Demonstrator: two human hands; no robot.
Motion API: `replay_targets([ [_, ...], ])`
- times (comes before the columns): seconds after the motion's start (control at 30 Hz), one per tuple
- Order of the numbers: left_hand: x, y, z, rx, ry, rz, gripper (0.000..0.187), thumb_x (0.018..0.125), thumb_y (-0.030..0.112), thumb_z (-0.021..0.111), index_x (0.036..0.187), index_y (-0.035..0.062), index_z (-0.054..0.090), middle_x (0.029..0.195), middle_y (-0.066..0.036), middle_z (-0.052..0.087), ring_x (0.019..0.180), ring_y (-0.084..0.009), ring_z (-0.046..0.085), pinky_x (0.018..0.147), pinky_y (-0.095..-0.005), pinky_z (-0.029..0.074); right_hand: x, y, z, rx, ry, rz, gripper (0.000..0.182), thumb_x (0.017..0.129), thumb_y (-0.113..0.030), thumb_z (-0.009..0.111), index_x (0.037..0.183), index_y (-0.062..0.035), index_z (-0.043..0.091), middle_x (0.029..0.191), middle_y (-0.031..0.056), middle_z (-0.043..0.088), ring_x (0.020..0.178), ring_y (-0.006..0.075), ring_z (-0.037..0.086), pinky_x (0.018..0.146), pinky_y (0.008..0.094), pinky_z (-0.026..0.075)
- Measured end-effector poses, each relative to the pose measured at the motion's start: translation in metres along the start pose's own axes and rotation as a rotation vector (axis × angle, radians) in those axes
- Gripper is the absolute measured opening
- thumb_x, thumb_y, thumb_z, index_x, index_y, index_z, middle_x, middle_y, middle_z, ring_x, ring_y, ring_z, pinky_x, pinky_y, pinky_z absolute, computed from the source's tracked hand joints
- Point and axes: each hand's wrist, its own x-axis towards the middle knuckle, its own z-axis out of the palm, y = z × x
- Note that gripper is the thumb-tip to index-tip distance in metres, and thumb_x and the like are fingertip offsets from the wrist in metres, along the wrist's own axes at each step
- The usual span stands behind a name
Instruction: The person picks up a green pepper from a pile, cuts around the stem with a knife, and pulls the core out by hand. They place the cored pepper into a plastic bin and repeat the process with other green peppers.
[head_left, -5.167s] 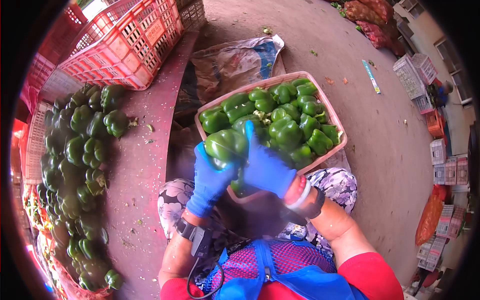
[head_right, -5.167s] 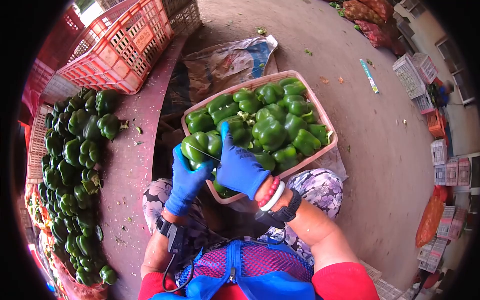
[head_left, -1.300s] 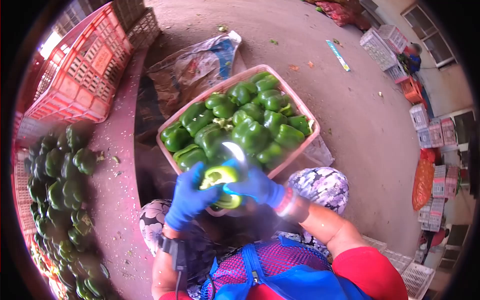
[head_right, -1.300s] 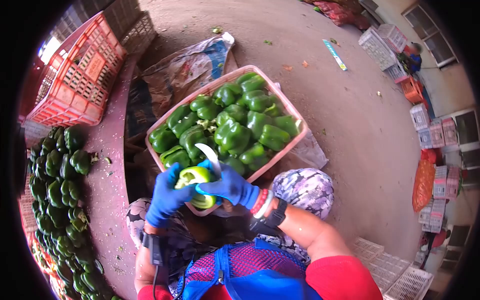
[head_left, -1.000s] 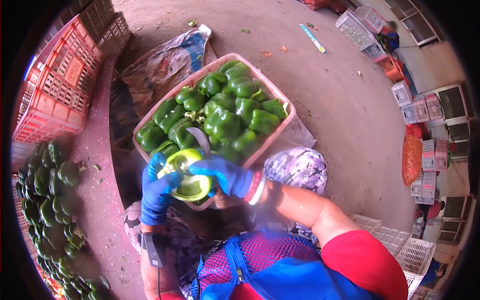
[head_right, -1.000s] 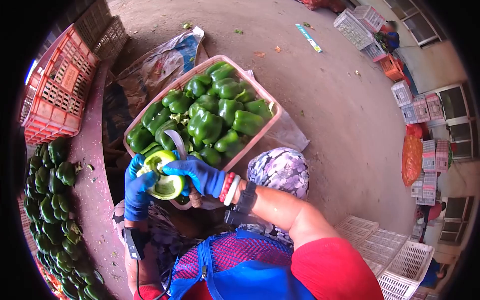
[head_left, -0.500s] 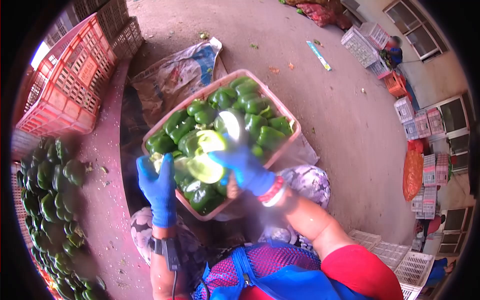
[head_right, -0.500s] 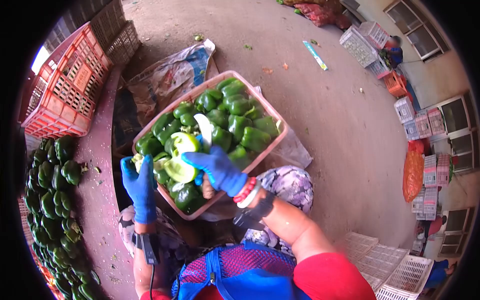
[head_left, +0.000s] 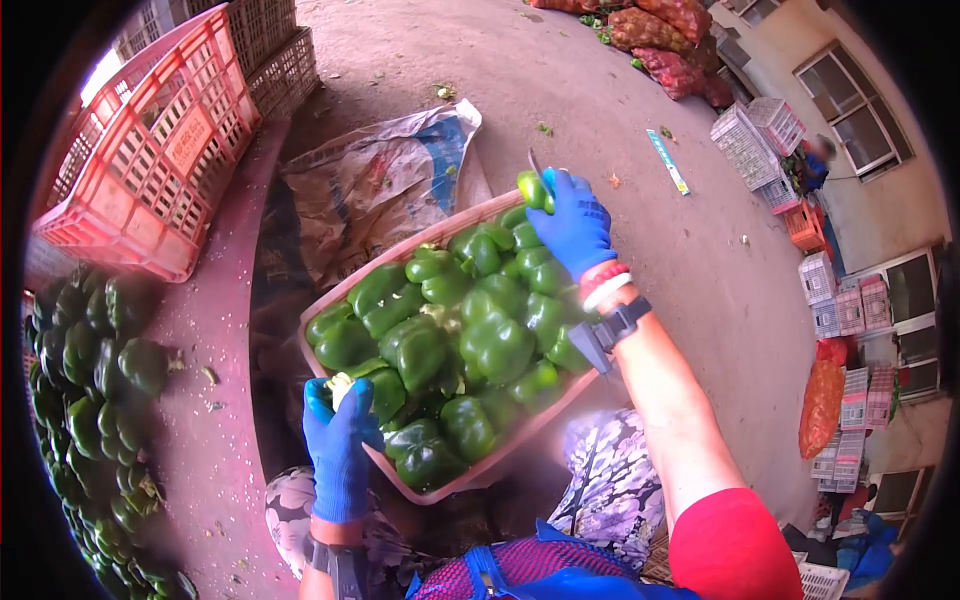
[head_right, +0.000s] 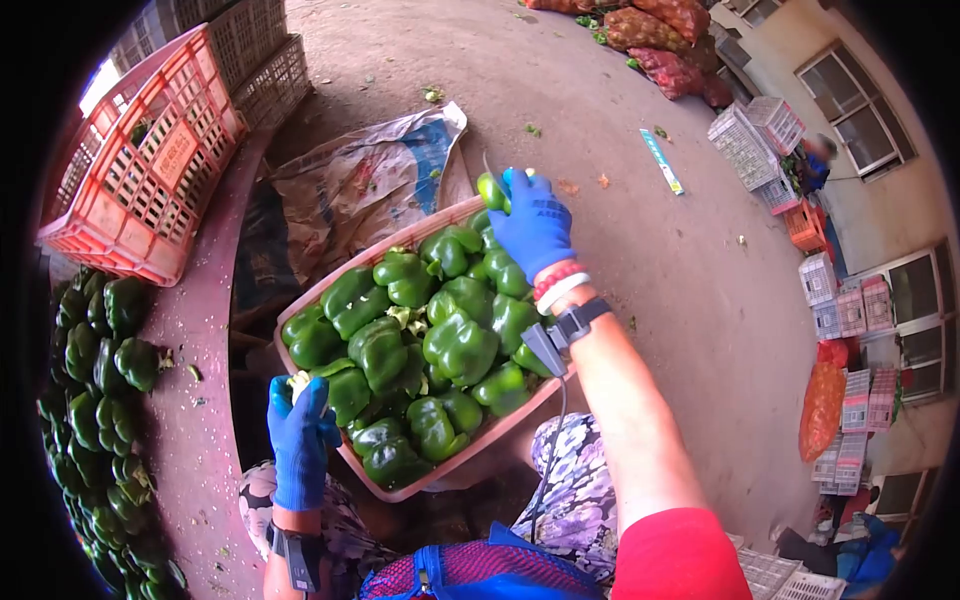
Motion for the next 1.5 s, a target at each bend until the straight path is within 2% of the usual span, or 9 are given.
replay_targets([
  [0.1,0.002,-0.002,0.000,0.019,-0.024,-0.038,0.027,0.093,0.017,0.071,0.106,0.0114,0.048,0.076,0.000,0.055,0.051,-0.0076,0.050,0.038,-0.0219,0.039,0.006,0.028,0.035,-0.207,-0.352,-0.005,0.062,0.085,-0.033,0.074,0.139,-0.0151,0.050,0.130,0.0220,0.060,0.113,0.0420,0.063,0.094,0.0513,0.052],
  [0.63,0.004,0.005,-0.001,-0.001,-0.033,-0.169,0.029,0.094,0.016,0.068,0.109,0.0059,0.046,0.072,-0.004,0.057,0.047,-0.0120,0.053,0.040,-0.0253,0.043,0.032,0.067,0.069,-0.073,-0.275,-0.279,0.061,0.092,-0.041,0.066,0.145,-0.0194,0.048,0.138,0.0196,0.056,0.111,0.0397,0.063,0.093,0.0496,0.052],
  [0.8,0.008,0.000,-0.001,-0.044,-0.032,-0.176,0.028,0.093,0.013,0.067,0.109,0.0058,0.046,0.073,-0.006,0.059,0.048,-0.0131,0.054,0.040,-0.0259,0.045,0.026,0.044,0.046,-0.212,-0.465,0.042,0.067,0.091,-0.046,0.067,0.148,-0.0186,0.046,0.137,0.0275,0.053,0.116,0.0415,0.062,0.097,0.0501,0.051],
  [0.93,0.002,0.000,-0.004,-0.010,-0.082,-0.200,0.027,0.093,0.013,0.068,0.109,0.0058,0.047,0.074,-0.006,0.059,0.049,-0.0131,0.055,0.041,-0.0261,0.046,0.038,0.075,0.043,0.001,-0.405,-0.038,0.071,0.089,-0.049,0.068,0.148,-0.0160,0.045,0.134,0.0291,0.057,0.118,0.0420,0.061,0.098,0.0514,0.050],
  [1.07,-0.002,0.000,0.000,-0.024,-0.082,-0.209,0.027,0.091,0.013,0.069,0.108,0.0056,0.048,0.076,-0.006,0.060,0.050,-0.0134,0.056,0.043,-0.0258,0.047,0.088,0.047,0.025,0.034,-0.344,0.157,0.051,0.088,-0.040,0.069,0.125,-0.0044,0.067,0.120,0.0252,0.067,0.113,0.0397,0.065,0.098,0.0472,0.051],
  [1.17,-0.002,0.006,0.006,0.011,-0.097,-0.221,0.028,0.091,0.014,0.070,0.108,0.0055,0.049,0.076,-0.006,0.060,0.052,-0.0141,0.057,0.045,-0.0257,0.047,0.113,0.057,0.079,0.007,-0.235,0.016,0.042,0.088,-0.037,0.068,0.113,-0.0040,0.072,0.110,0.0245,0.070,0.106,0.0401,0.067,0.097,0.0464,0.051],
  [1.3,-0.003,0.008,0.004,0.015,-0.128,-0.269,0.028,0.090,0.013,0.070,0.109,0.0058,0.050,0.076,-0.006,0.061,0.054,-0.0149,0.059,0.047,-0.0261,0.048,0.117,0.039,0.090,-0.186,-0.517,0.020,0.040,0.088,-0.038,0.067,0.109,-0.0048,0.074,0.108,0.0249,0.070,0.105,0.0411,0.067,0.095,0.0476,0.052],
  [1.43,0.001,0.005,-0.007,-0.327,-0.276,-0.272,0.022,0.093,0.012,0.062,0.111,0.0064,0.052,0.084,-0.013,0.062,0.059,-0.0244,0.061,0.050,-0.0337,0.051,0.083,0.052,0.078,0.218,-0.061,-0.055,0.034,0.088,-0.035,0.070,0.097,-0.0018,0.070,0.098,0.0225,0.071,0.092,0.0418,0.067,0.084,0.0501,0.052],
  [1.5,0.004,0.011,-0.013,-0.511,-0.367,-0.260,0.023,0.092,0.015,0.059,0.113,0.0053,0.054,0.086,-0.017,0.063,0.059,-0.0291,0.061,0.052,-0.0377,0.051,0.060,0.057,0.076,0.104,-0.095,0.035,0.033,0.088,-0.034,0.071,0.095,-0.0021,0.066,0.095,0.0226,0.070,0.088,0.0427,0.067,0.080,0.0508,0.052],
])
